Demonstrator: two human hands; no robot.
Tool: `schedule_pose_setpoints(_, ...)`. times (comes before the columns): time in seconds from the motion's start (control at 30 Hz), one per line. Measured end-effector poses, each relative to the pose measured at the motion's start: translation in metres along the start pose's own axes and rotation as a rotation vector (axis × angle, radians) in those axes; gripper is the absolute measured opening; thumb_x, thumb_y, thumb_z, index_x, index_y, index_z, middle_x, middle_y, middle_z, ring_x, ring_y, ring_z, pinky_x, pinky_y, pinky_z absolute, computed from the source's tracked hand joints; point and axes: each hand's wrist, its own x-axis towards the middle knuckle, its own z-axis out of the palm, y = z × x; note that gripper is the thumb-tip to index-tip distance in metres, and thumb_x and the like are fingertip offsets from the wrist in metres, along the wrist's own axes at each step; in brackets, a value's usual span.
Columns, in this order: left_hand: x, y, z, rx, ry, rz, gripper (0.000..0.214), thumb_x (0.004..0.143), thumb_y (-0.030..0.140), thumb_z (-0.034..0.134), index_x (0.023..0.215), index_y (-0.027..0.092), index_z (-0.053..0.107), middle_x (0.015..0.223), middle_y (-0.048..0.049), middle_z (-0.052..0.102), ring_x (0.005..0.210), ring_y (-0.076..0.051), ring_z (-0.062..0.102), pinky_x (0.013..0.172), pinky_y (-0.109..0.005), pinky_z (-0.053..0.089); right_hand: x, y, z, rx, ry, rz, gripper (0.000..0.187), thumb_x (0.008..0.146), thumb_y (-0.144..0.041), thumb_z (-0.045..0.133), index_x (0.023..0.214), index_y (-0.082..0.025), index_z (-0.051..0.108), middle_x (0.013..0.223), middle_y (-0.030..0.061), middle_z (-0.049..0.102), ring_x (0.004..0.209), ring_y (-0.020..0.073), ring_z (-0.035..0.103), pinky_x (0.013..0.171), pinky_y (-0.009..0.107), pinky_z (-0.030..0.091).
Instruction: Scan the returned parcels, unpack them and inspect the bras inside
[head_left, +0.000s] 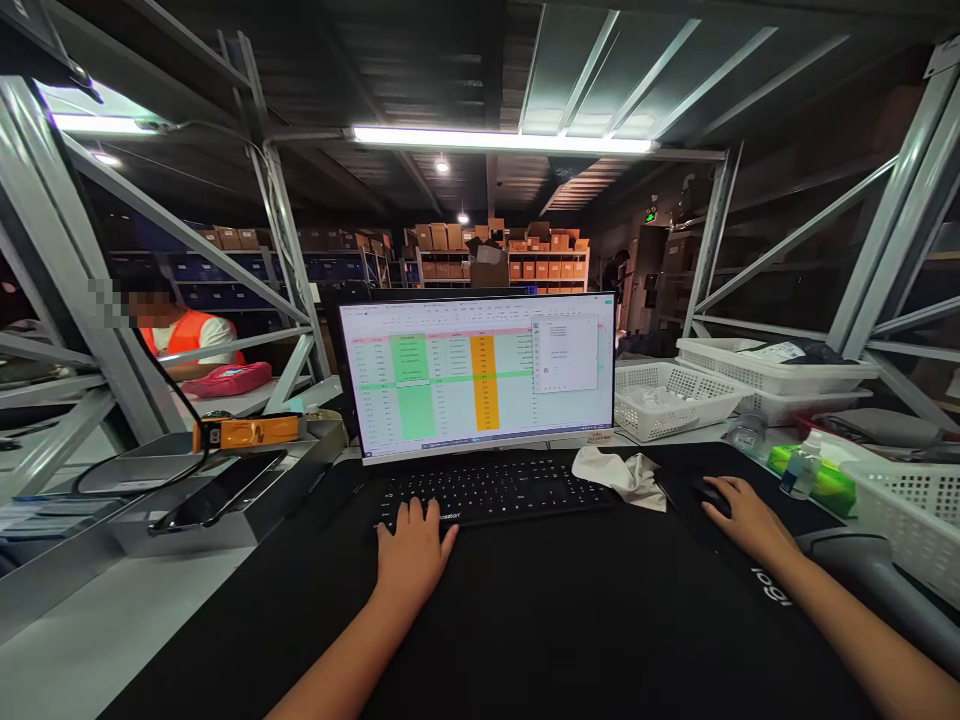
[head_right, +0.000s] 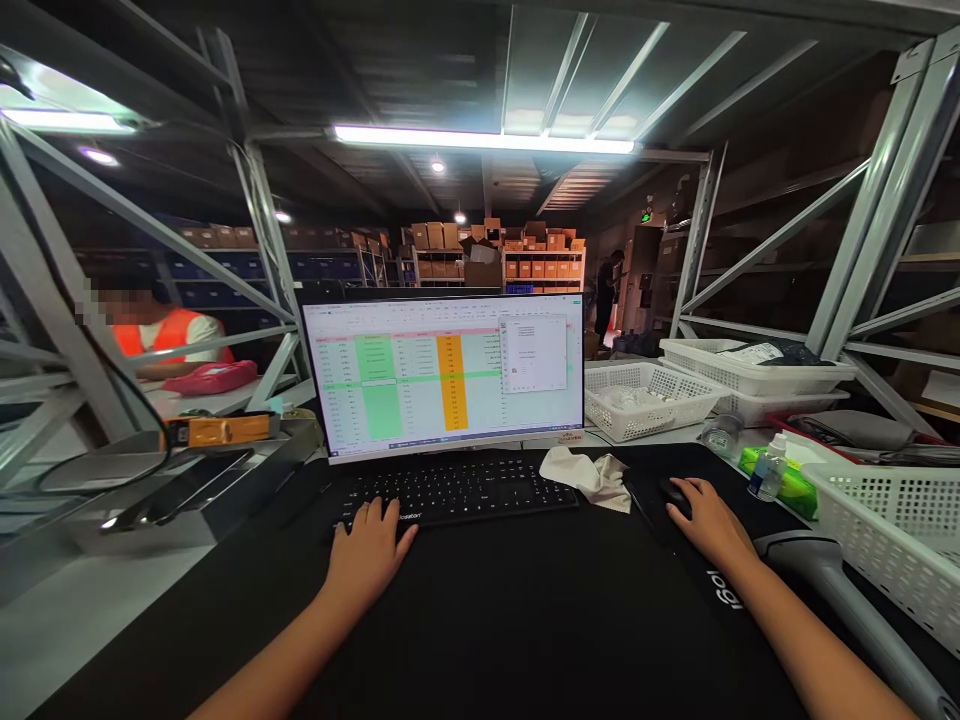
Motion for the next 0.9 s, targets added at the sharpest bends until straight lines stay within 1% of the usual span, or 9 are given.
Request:
schedule_pose_setpoints(0.13, -0.001, 0.0, -0.001, 0.011, 0.004, 0.003, 0.056, 0.101, 0.044, 0.034, 0.142, 0.011, 0.053, 0.147, -0.0252, 0.05, 0.135, -0.039, 0.046, 0.104, -0.061, 0.041, 0.0, 0.004, 0.005, -0.015, 0.001, -0.009, 0.053, 0.083, -0.048, 0.048, 0.125, -0.018, 0.065, 0.124, 0.0166, 0.058, 0.116, 0.0312, 0.06, 0.104, 0.048, 0.049)
schedule_pose_setpoints(0.27, -0.002, 0.0, -0.003, 0.017, 0.001, 0.002, 0.056, 0.101, 0.044, 0.035, 0.142, 0.011, 0.053, 0.146, -0.0252, 0.05, 0.135, -0.039, 0.046, 0.104, -0.062, 0.041, 0.001, 0.007, 0.01, -0.013, 0.033, -0.02, 0.058, 0.083, -0.049, 0.047, 0.129, -0.016, 0.061, 0.126, 0.0174, 0.057, 0.117, 0.0315, 0.059, 0.104, 0.047, 0.049)
schedule_pose_setpoints(0.33, -0.002, 0.0, -0.004, 0.019, -0.004, 0.002, 0.056, 0.101, 0.044, 0.035, 0.142, 0.011, 0.053, 0.147, -0.0247, 0.05, 0.135, -0.038, 0.046, 0.104, -0.061, 0.041, 0.001, 0.008, 0.011, 0.005, 0.047, -0.03, 0.056, 0.083, -0.048, 0.047, 0.128, -0.016, 0.059, 0.124, 0.0164, 0.058, 0.115, 0.0304, 0.06, 0.104, 0.046, 0.049)
schedule_pose_setpoints(0.47, -0.003, 0.0, -0.006, 0.015, -0.013, 0.002, 0.056, 0.101, 0.044, 0.035, 0.142, 0.011, 0.053, 0.147, -0.0246, 0.05, 0.135, -0.038, 0.047, 0.104, -0.061, 0.041, 0.001, 0.011, 0.012, 0.006, 0.029, -0.038, 0.051, 0.083, -0.048, 0.047, 0.121, -0.018, 0.063, 0.122, 0.0157, 0.06, 0.114, 0.0302, 0.061, 0.102, 0.045, 0.05)
schedule_pose_setpoints(0.6, -0.003, -0.001, -0.005, 0.008, -0.006, 0.005, 0.057, 0.1, 0.044, 0.034, 0.143, 0.01, 0.052, 0.147, -0.0259, 0.05, 0.135, -0.039, 0.046, 0.105, -0.062, 0.04, 0.001, 0.013, 0.014, -0.012, 0.021, -0.051, 0.054, 0.085, -0.048, 0.045, 0.125, -0.016, 0.063, 0.126, 0.0178, 0.058, 0.118, 0.0318, 0.059, 0.104, 0.048, 0.049)
schedule_pose_setpoints(0.7, -0.002, -0.001, -0.003, -0.01, -0.006, 0.003, 0.058, 0.1, 0.044, 0.034, 0.143, 0.01, 0.052, 0.147, -0.0262, 0.049, 0.136, -0.04, 0.045, 0.105, -0.064, 0.039, 0.001, 0.013, 0.014, -0.02, 0.022, -0.038, 0.054, 0.085, -0.048, 0.046, 0.126, -0.018, 0.063, 0.127, 0.0172, 0.057, 0.118, 0.0314, 0.059, 0.104, 0.048, 0.049)
schedule_pose_setpoints(0.77, -0.002, -0.001, -0.002, -0.024, -0.002, -0.001, 0.058, 0.1, 0.044, 0.034, 0.143, 0.01, 0.052, 0.147, -0.0259, 0.049, 0.135, -0.04, 0.045, 0.105, -0.064, 0.039, 0.001, 0.012, 0.014, -0.015, 0.021, -0.029, 0.054, 0.084, -0.047, 0.047, 0.128, -0.018, 0.062, 0.127, 0.0167, 0.057, 0.117, 0.0311, 0.059, 0.103, 0.048, 0.049)
schedule_pose_setpoints(0.9, -0.001, 0.0, -0.003, -0.022, -0.011, -0.006, 0.057, 0.1, 0.044, 0.034, 0.143, 0.011, 0.052, 0.148, -0.0252, 0.049, 0.135, -0.039, 0.045, 0.105, -0.063, 0.039, 0.001, 0.008, 0.009, 0.017, 0.015, -0.032, 0.057, 0.084, -0.046, 0.047, 0.131, -0.016, 0.058, 0.123, 0.0172, 0.058, 0.115, 0.0305, 0.06, 0.104, 0.047, 0.049)
